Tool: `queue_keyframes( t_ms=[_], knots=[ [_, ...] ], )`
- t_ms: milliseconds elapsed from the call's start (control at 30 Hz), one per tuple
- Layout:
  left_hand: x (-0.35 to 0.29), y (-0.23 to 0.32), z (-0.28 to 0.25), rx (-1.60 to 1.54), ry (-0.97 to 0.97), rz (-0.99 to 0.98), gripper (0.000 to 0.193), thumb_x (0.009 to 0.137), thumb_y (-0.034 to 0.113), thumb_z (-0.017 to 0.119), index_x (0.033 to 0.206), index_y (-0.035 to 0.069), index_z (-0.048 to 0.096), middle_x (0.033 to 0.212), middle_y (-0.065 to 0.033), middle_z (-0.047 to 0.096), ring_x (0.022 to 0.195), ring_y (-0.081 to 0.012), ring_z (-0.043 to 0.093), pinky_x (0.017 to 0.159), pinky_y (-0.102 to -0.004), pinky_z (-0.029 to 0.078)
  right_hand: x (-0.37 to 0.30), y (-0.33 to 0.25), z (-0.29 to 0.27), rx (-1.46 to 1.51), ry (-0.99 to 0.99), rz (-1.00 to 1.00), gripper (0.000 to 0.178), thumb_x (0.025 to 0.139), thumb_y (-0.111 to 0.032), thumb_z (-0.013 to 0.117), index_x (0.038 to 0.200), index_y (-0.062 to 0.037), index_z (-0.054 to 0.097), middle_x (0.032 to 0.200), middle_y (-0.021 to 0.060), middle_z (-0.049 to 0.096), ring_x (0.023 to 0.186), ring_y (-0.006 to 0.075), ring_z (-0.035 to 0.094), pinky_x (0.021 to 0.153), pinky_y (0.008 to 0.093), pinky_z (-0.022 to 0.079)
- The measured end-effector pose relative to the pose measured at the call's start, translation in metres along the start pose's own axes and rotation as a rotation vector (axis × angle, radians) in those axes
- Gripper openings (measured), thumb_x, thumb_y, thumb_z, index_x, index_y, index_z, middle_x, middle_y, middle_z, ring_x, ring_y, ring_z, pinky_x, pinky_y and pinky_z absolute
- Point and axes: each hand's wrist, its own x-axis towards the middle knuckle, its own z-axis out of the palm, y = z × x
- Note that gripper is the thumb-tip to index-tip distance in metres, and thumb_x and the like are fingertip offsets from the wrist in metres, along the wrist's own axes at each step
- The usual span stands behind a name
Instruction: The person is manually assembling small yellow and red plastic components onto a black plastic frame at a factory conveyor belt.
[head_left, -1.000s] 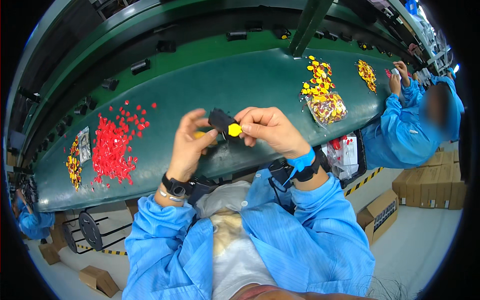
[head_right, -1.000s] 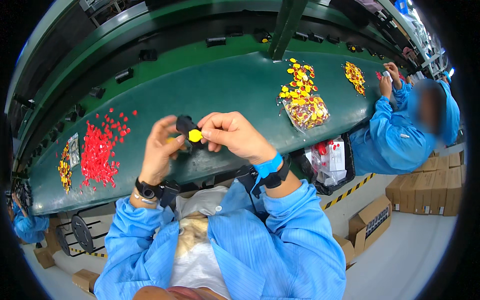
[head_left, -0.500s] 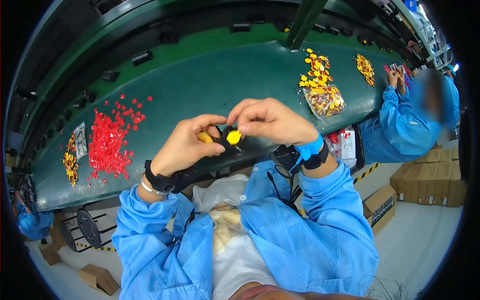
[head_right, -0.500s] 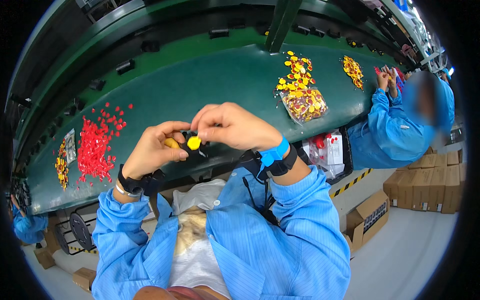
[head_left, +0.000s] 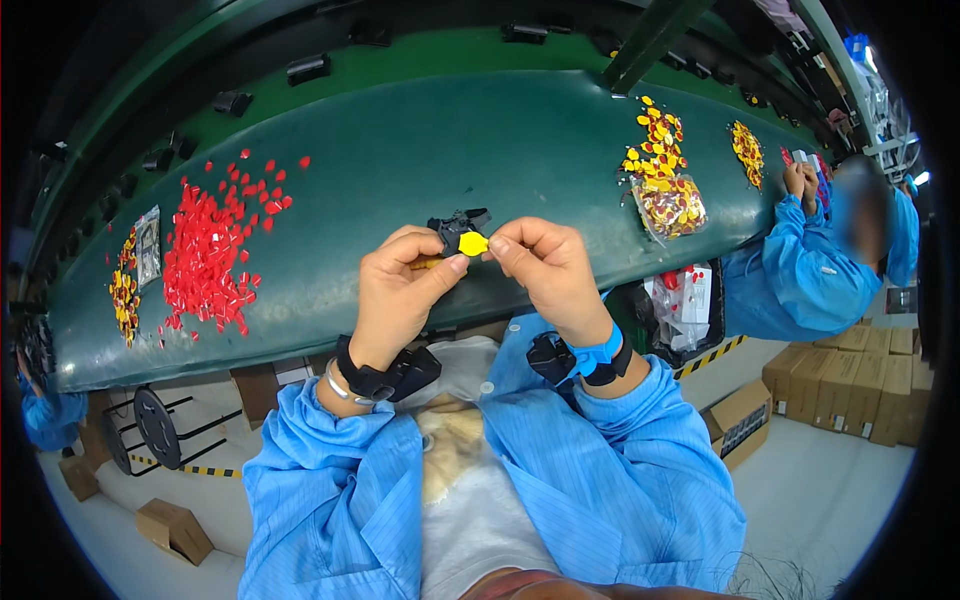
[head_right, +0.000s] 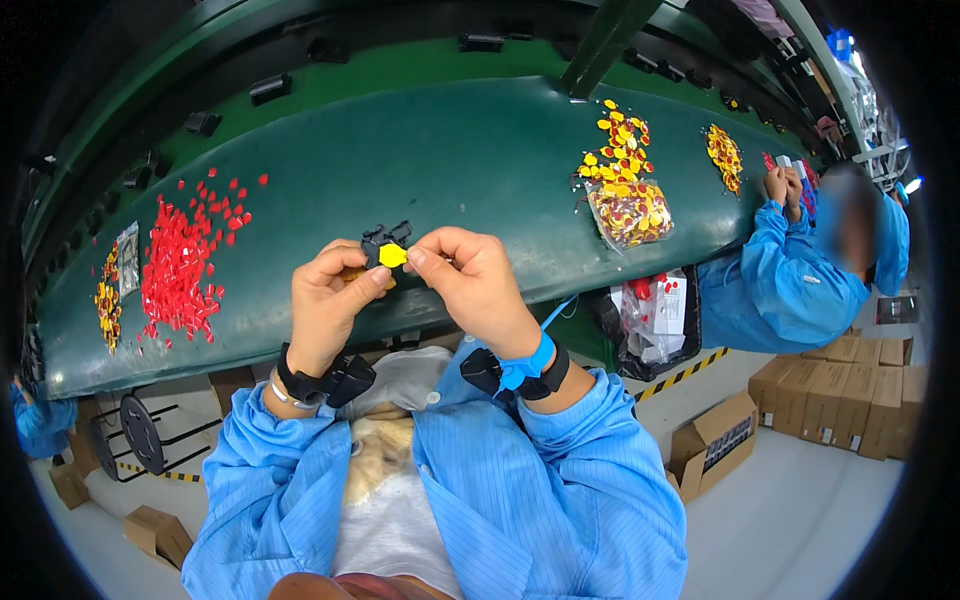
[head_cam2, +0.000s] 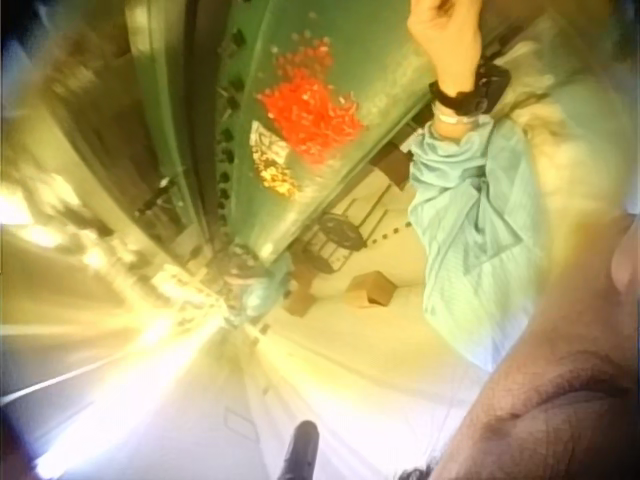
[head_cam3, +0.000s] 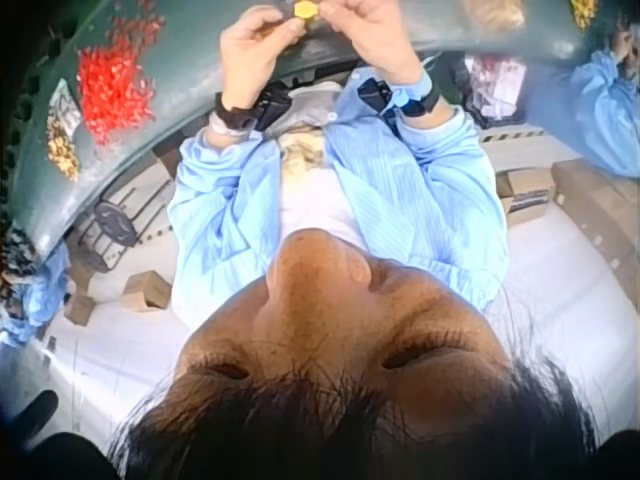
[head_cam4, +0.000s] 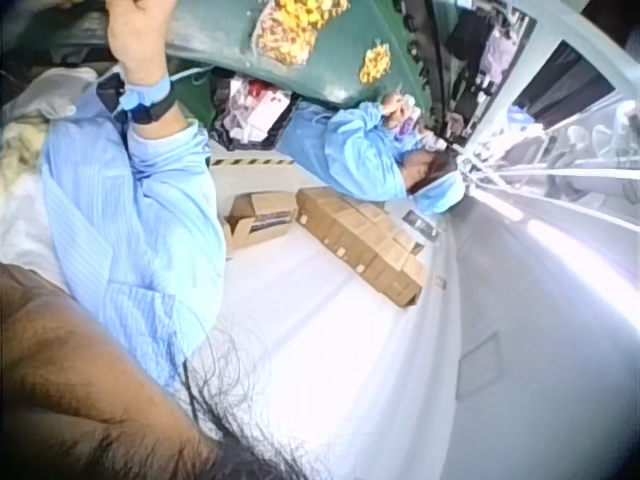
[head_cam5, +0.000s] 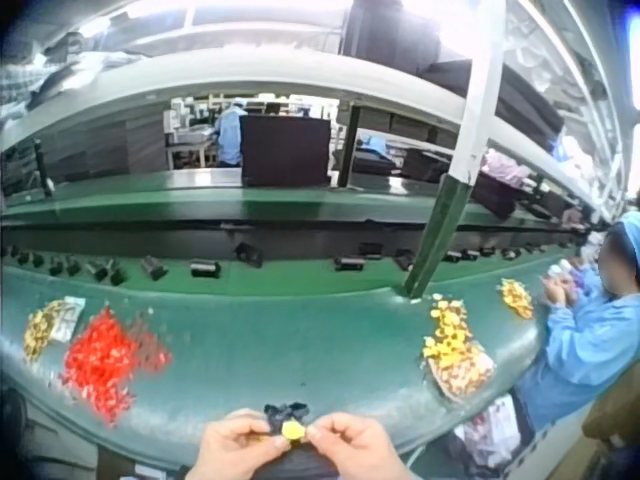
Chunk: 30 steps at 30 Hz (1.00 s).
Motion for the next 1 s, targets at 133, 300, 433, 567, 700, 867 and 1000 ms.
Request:
queue_keyframes(
  t_ms=[133, 300, 433, 567, 700, 867, 1000],
  knots=[
    [-0.002, -0.001, 0.0, 0.051, 0.012, 0.048, 0.008, 0.079, -0.004, 0.066, 0.084, -0.005, 0.059, 0.088, -0.0048, 0.053, 0.075, -0.0118, 0.059, 0.065, -0.0215, 0.051, 0.002, 0.002, 0.003, -0.001, -0.003, 0.02, 0.015, 0.09, -0.01, 0.057, 0.082, 0.0012, 0.063, 0.069, -0.0031, 0.055, 0.064, 0.0028, 0.045, 0.056, 0.0191, 0.036],
    [-0.003, -0.004, -0.002, 0.053, 0.027, 0.065, 0.009, 0.078, -0.005, 0.067, 0.084, -0.007, 0.059, 0.089, -0.0057, 0.053, 0.076, -0.0115, 0.059, 0.065, -0.0216, 0.051, 0.003, 0.0, 0.005, -0.028, -0.007, 0.035, 0.015, 0.089, -0.011, 0.058, 0.081, 0.0014, 0.063, 0.071, -0.0016, 0.059, 0.066, 0.003, 0.047, 0.057, 0.0197, 0.038],
    [-0.004, -0.004, -0.003, 0.068, 0.024, 0.067, 0.009, 0.079, -0.005, 0.067, 0.084, -0.006, 0.06, 0.089, -0.0058, 0.053, 0.075, -0.0116, 0.059, 0.065, -0.0216, 0.051, 0.006, 0.002, 0.003, -0.145, -0.014, -0.004, 0.016, 0.087, -0.012, 0.06, 0.078, 0.0015, 0.063, 0.068, -0.0012, 0.059, 0.064, 0.003, 0.047, 0.055, 0.0208, 0.038],
    [-0.003, -0.004, -0.001, 0.081, 0.027, 0.048, 0.008, 0.079, -0.004, 0.067, 0.084, -0.006, 0.06, 0.088, -0.0056, 0.054, 0.074, -0.0115, 0.058, 0.064, -0.0217, 0.049, 0.008, 0.004, 0.002, -0.143, -0.011, 0.009, 0.017, 0.087, -0.013, 0.061, 0.077, 0.0011, 0.062, 0.066, -0.0013, 0.058, 0.062, 0.0028, 0.046, 0.053, 0.021, 0.037],
    [-0.003, -0.008, -0.003, 0.099, 0.041, 0.053, 0.007, 0.079, -0.004, 0.066, 0.083, -0.006, 0.061, 0.087, -0.0055, 0.054, 0.074, -0.0113, 0.058, 0.064, -0.022, 0.048, 0.009, 0.003, 0.003, -0.257, 0.0, 0.047, 0.015, 0.085, -0.013, 0.062, 0.079, 0.0008, 0.062, 0.064, -0.0008, 0.056, 0.06, 0.003, 0.046, 0.051, 0.0207, 0.037],
    [-0.001, -0.009, -0.005, 0.102, 0.023, 0.073, 0.008, 0.078, -0.006, 0.065, 0.081, -0.008, 0.058, 0.089, -0.0036, 0.051, 0.071, -0.0039, 0.05, 0.058, -0.0156, 0.042, 0.013, 0.006, 0.001, -0.242, 0.048, -0.027, 0.016, 0.082, -0.01, 0.064, 0.092, 0.0015, 0.062, 0.086, 0.0051, 0.059, 0.067, 0.0057, 0.051, 0.055, 0.0213, 0.042],
    [-0.003, -0.008, -0.005, 0.105, 0.018, 0.063, 0.009, 0.078, -0.006, 0.066, 0.081, -0.008, 0.058, 0.089, -0.0037, 0.051, 0.072, -0.0041, 0.05, 0.059, -0.0158, 0.042, 0.026, -0.006, -0.006, -0.08, -0.125, -0.075, 0.028, 0.081, -0.007, 0.065, 0.107, 0.0009, 0.06, 0.117, 0.0096, 0.051, 0.085, 0.0103, 0.054, 0.072, 0.023, 0.047]
  ],
)
